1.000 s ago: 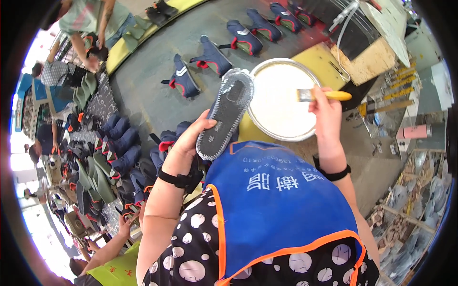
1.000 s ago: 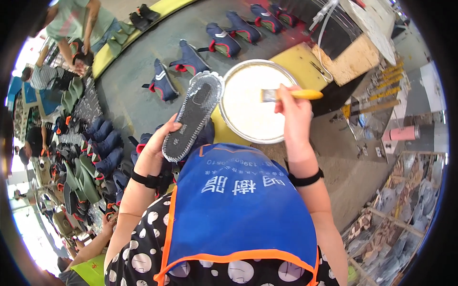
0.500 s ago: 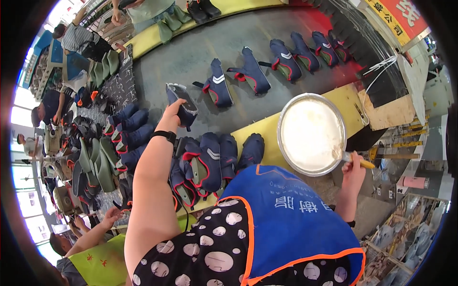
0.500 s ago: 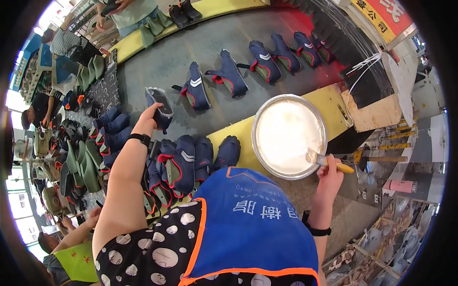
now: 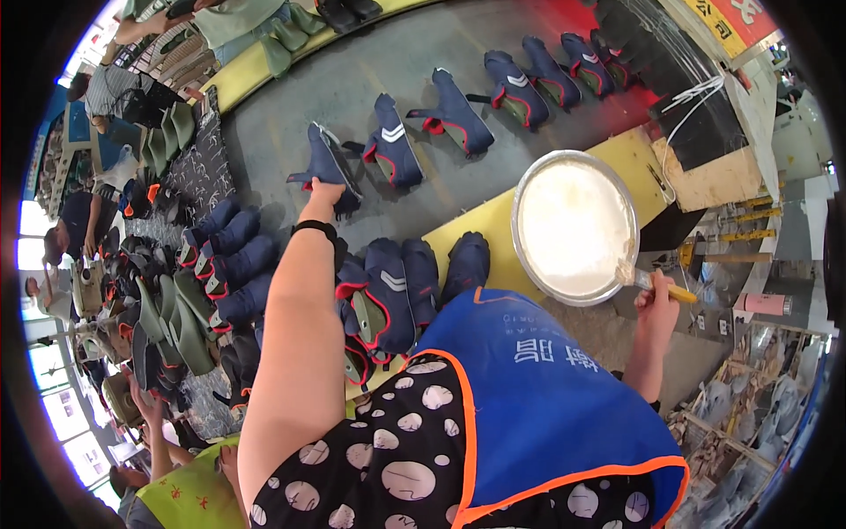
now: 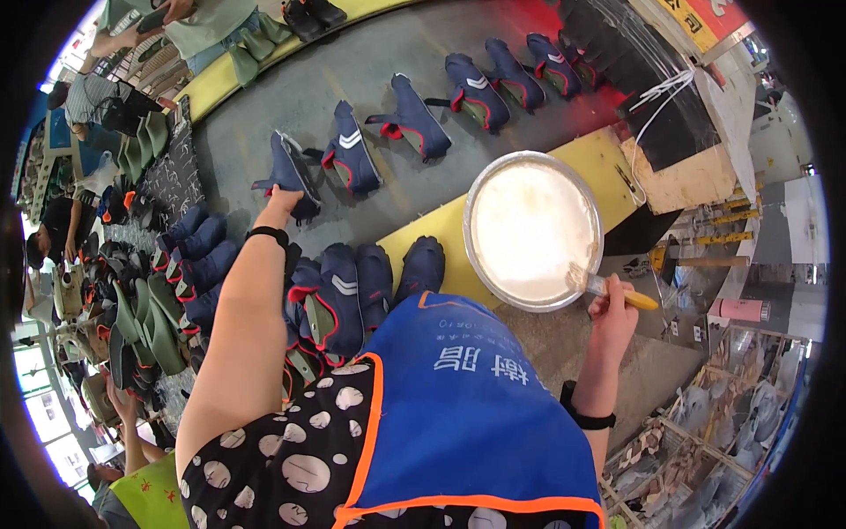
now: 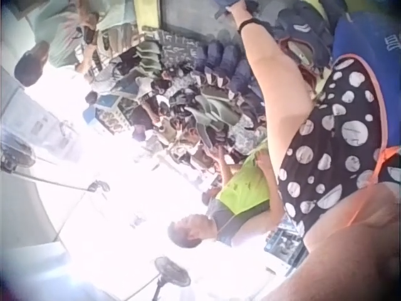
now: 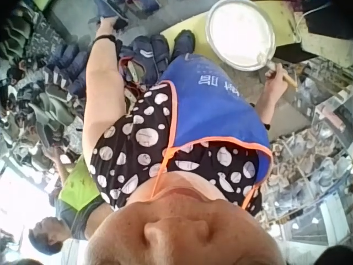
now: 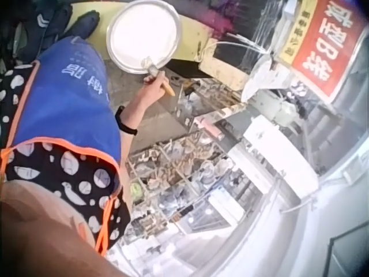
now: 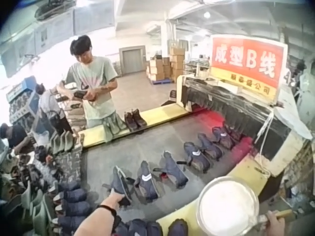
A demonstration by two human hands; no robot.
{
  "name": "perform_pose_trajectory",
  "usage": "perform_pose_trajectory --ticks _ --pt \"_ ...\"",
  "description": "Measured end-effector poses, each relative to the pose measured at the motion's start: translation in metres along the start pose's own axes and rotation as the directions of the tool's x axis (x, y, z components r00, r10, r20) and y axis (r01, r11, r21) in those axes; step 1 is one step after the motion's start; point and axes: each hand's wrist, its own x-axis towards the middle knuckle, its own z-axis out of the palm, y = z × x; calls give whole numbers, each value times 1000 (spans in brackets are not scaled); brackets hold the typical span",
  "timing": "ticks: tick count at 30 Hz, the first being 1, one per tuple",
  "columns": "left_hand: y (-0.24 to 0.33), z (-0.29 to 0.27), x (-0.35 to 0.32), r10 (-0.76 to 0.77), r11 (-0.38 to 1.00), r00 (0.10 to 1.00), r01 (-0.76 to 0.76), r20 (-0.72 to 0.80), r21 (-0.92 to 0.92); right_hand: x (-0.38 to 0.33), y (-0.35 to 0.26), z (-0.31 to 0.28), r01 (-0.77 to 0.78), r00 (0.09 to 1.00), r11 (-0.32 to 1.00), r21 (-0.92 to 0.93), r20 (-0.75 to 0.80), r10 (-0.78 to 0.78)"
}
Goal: Applying glue to the bottom of shoe soles using a brush and placing them on the production line.
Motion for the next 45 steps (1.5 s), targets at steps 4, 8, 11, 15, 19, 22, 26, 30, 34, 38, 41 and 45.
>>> perform_pose_trajectory --ticks 4,8,11,15,19,22,26,30,34,38,41,45 --pt "129 -6 -134 130 991 933 -116 337 -62 -6 16 6 20 1000 999 39 -14 -20" --pt "138 -29 -277 331 943 761 -278 558 -182 8 14 17 -6 989 995 100 148 -9" --pt "110 -12 -354 312 931 722 -363 618 -46 16 18 15 1 974 993 116 224 -27" --pt "35 44 -386 420 820 793 -540 442 189 26 14 6 -50 971 993 104 240 23" --pt "80 55 -448 383 590 830 -557 405 584 42 14 -8 -49 967 994 103 254 21" --pt "61 98 -440 337 547 876 -480 344 686 48 9 -7 -51 957 994 97 288 21" --pt "64 114 -443 330 668 904 -427 271 610 50 5 -8 -46 949 996 76 313 20" --pt "58 109 -420 305 905 903 -374 303 203 59 5 -19 -20 946 998 61 325 -1" --pt "24 135 -383 122 834 908 124 400 -537 69 5 -30 -26 945 996 87 326 -3" --pt "33 138 -411 218 976 974 -216 61 -35 75 10 -41 -21 948 997 79 319 -5" --pt "5 151 -429 449 880 893 -447 26 159 77 21 -38 23 958 999 -31 285 -14" --pt "33 146 -435 249 923 962 -270 111 273 97 67 -34 282 914 919 -276 368 -169"
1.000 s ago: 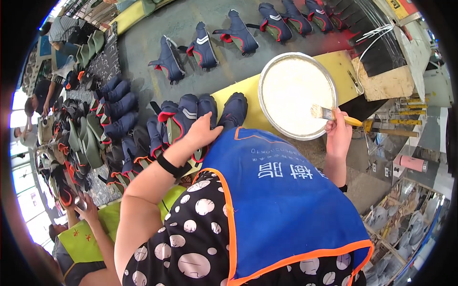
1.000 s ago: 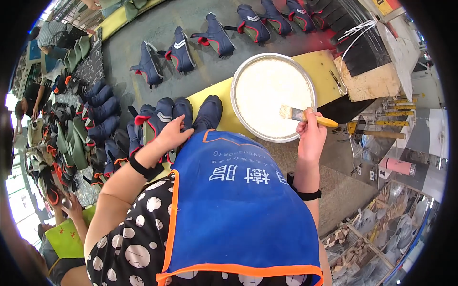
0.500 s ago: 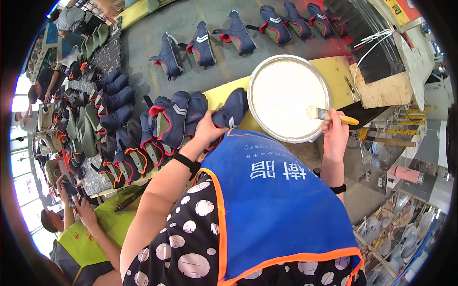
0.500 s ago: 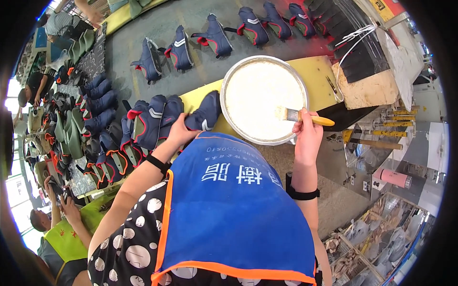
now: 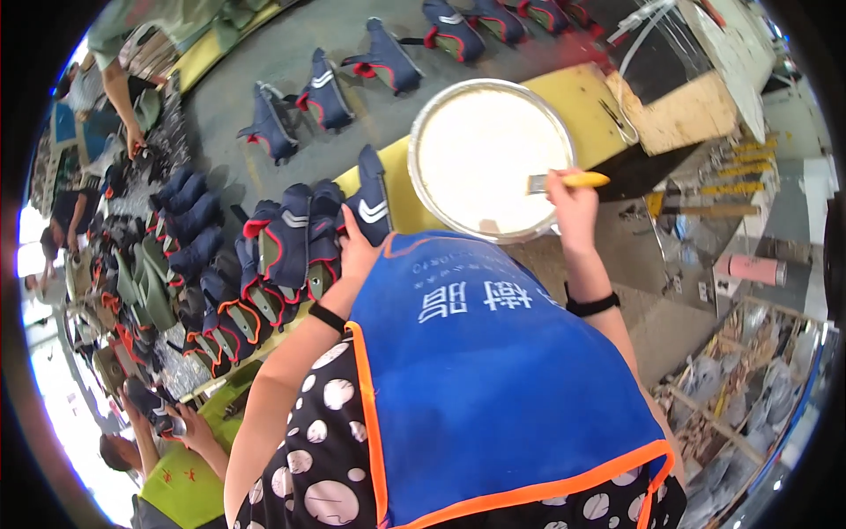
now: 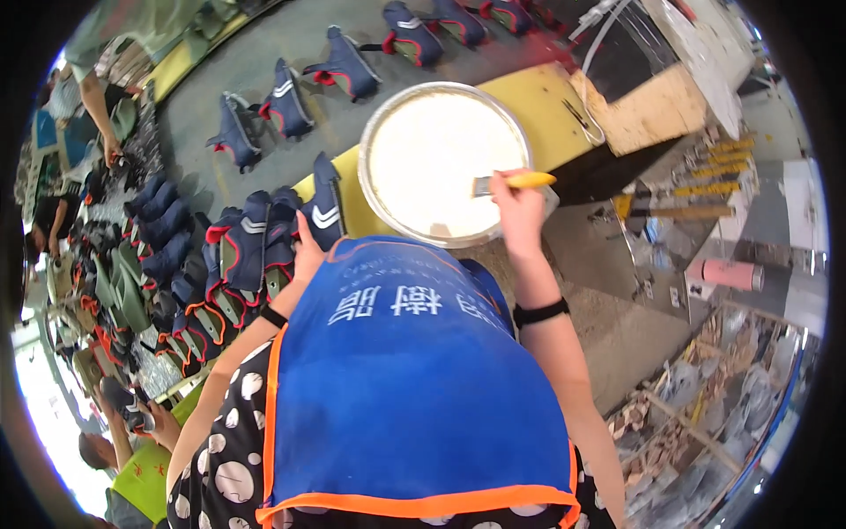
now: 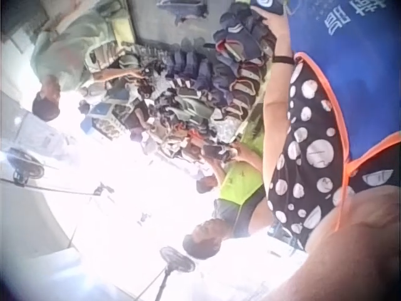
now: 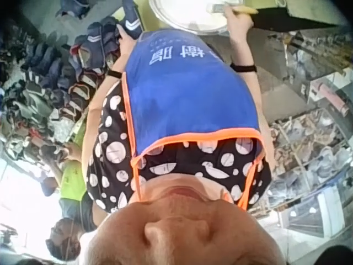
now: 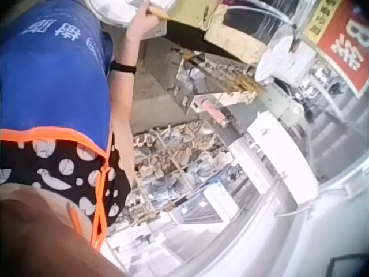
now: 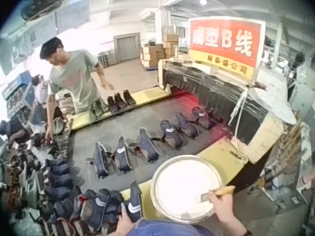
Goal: Applying glue to the bottom of shoe soles using a brush and placing them on the production line.
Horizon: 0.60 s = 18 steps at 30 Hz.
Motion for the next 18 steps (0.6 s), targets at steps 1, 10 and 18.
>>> perform_pose_trajectory --ticks 1,10,18 --pt "13 -8 10 -48 999 998 49 39 0 1 2 8 94 995 988 -120 56 -88" --pt "17 -32 40 -44 485 925 350 377 -801 1 15 49 207 975 854 -478 172 -140" --pt "32 -147 -12 315 304 821 388 476 -870 3 -7 51 146 988 917 -372 95 -118"
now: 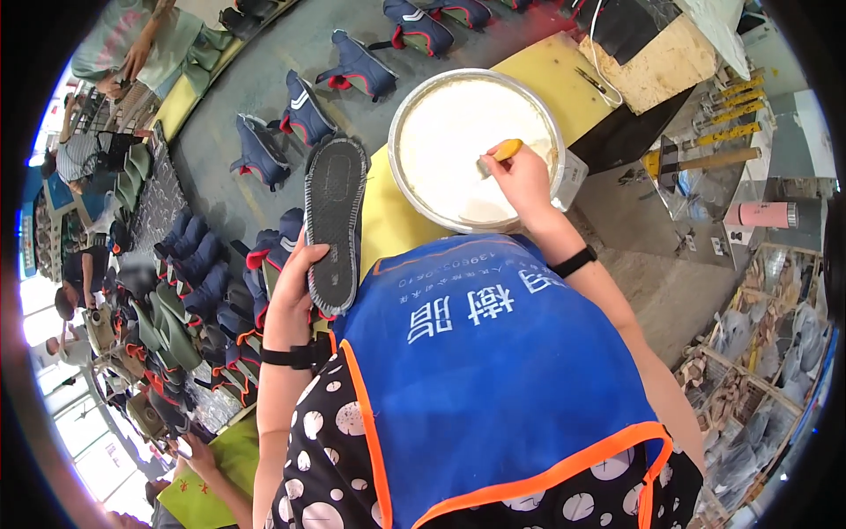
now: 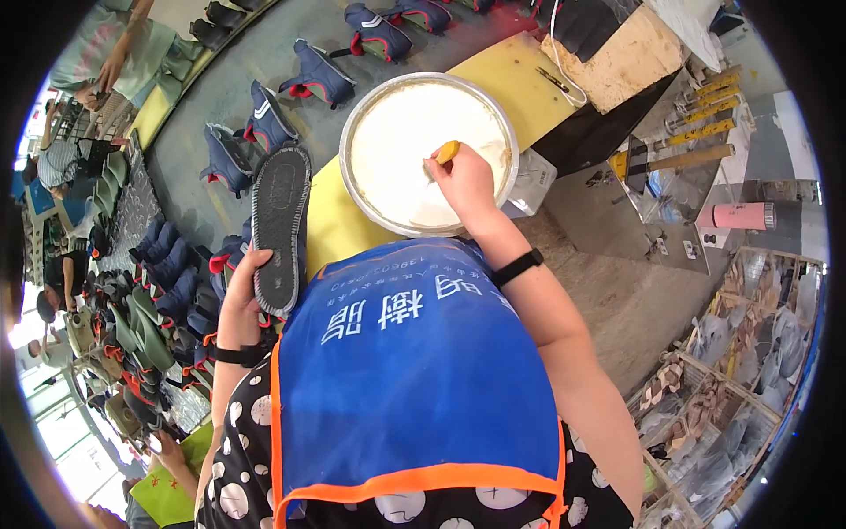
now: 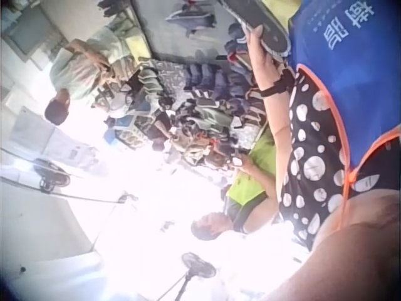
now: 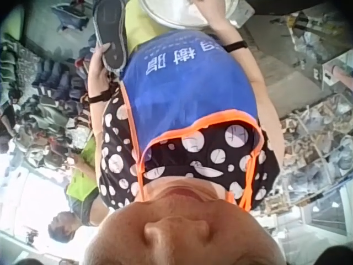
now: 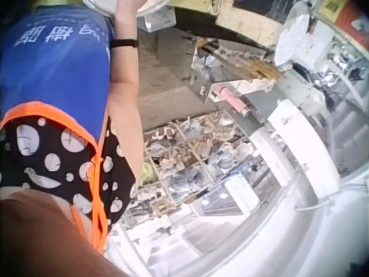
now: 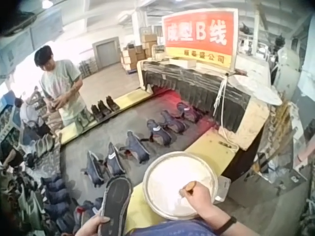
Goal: Applying glue to the bottom of shoe soles using a brush and placing them on the production line.
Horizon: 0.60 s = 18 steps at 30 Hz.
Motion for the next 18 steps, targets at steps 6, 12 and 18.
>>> perform_pose_trajectory --ticks 6,12,18 --pt "31 45 -1 -60 985 984 32 168 169 2 -15 -16 179 973 972 151 -171 -153" --pt "39 59 27 -304 891 931 202 204 406 1 -14 -22 277 941 960 32 -210 -265" --pt "43 69 46 -374 848 879 197 294 492 -10 -47 -41 376 899 926 -44 -223 -376"
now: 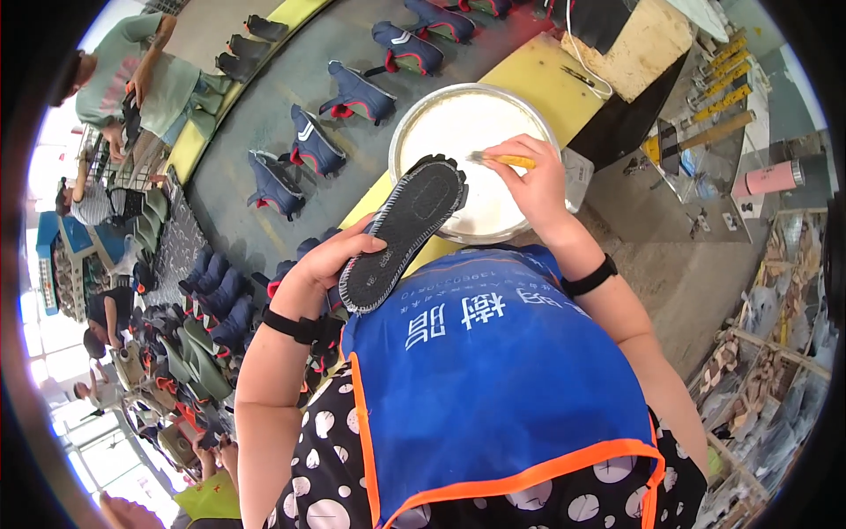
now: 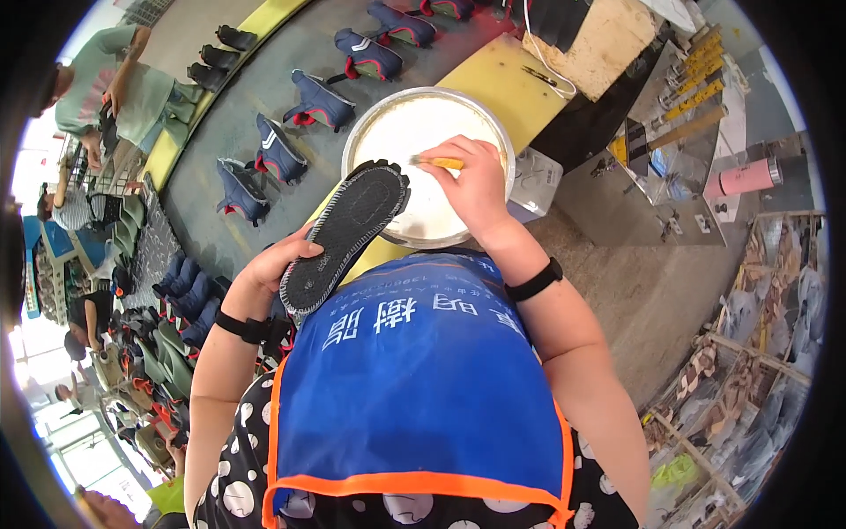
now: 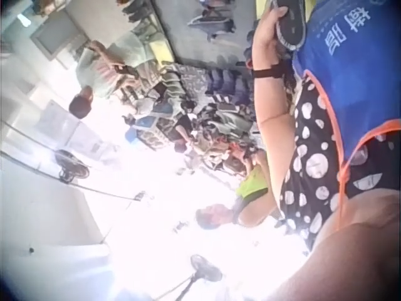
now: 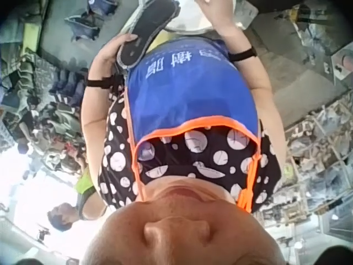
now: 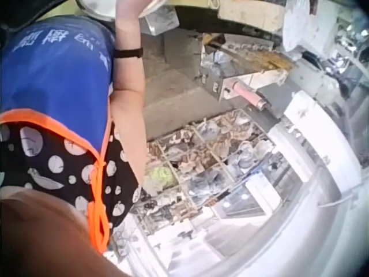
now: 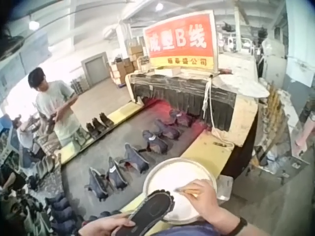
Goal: Applying glue to the bottom of shoe soles using a brush and placing them on the production line.
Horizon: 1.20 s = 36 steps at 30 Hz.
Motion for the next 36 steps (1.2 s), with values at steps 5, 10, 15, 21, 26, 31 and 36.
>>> perform_pose_trajectory --ticks 5,10,15,21,26,31,36 --pt "15 6 9 -118 992 992 115 50 60 8 -48 -14 222 966 961 164 98 -239" --pt "14 5 11 -114 993 991 111 75 38 7 -42 -4 234 954 951 203 142 -265" --pt "1 -4 5 -69 994 983 83 170 -74 2 -6 -3 -44 993 969 243 121 15" --pt "-11 -16 -1 -175 959 973 204 153 -197 0 -46 5 91 984 891 446 97 -149" --pt "-9 -13 -5 -138 974 972 169 193 -154 -8 -28 15 -4 994 906 423 99 -42" --pt "-12 -15 -11 -102 982 985 122 140 -146 -6 -43 3 -75 996 950 303 72 56" --pt "-14 -21 -8 -151 982 972 167 180 -82 -3 -67 11 148 973 890 431 99 -210"
